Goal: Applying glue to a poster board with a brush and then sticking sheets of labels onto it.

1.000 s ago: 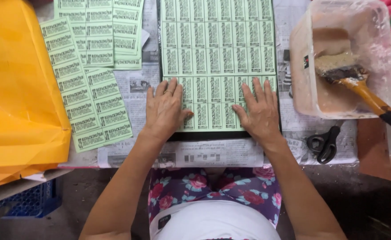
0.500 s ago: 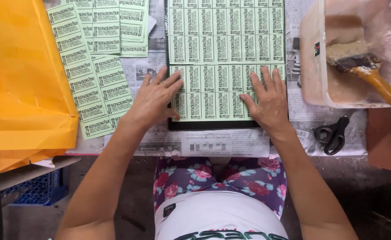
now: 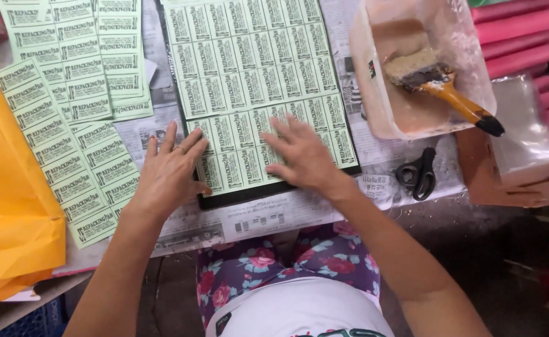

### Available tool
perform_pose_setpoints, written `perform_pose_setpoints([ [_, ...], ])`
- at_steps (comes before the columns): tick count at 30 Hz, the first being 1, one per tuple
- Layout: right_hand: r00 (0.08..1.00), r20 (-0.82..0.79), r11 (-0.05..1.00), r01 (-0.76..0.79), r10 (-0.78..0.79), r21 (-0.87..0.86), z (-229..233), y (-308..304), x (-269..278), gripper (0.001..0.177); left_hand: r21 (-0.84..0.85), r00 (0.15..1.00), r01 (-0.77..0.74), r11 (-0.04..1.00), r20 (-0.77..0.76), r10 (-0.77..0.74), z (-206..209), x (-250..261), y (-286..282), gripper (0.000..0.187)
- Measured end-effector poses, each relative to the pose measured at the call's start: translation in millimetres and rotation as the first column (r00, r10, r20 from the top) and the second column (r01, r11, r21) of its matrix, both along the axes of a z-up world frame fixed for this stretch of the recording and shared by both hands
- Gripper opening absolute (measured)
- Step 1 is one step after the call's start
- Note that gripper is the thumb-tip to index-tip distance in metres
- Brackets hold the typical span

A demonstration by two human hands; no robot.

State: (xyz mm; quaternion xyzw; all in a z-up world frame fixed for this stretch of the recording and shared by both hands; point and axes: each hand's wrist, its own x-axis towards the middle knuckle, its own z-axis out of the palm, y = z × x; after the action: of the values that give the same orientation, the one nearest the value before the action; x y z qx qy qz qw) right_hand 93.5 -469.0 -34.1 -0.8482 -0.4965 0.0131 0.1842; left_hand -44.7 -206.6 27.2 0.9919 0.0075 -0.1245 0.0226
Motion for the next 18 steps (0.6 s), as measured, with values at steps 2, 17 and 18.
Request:
perform_pose_setpoints([
  [2,1.000,0.017,1.000,0.026,-0.026,0.004,4.3,-42.1,20.1,0.072,-0.002,1.000,-0.016,1.000,-0.020,0.015,1.8,2.2,-0.5,0.104],
  [17,0.995,0.100,0.999,0.019,-0.023,0.043,14.9,-128.8,5.9,0.050,-0.230,0.906,-0.016,0.973,0.408,0.111,-2.0,-58.2,5.3,0.062],
  [18,0.990,0.144,1.000,0.000,-0.003,0.017,14.4,-128.7,8.2,0.048,-0.270,0.901,-0.029,0.962,0.411,0.142,0.3,-65.3,6.9,0.060],
])
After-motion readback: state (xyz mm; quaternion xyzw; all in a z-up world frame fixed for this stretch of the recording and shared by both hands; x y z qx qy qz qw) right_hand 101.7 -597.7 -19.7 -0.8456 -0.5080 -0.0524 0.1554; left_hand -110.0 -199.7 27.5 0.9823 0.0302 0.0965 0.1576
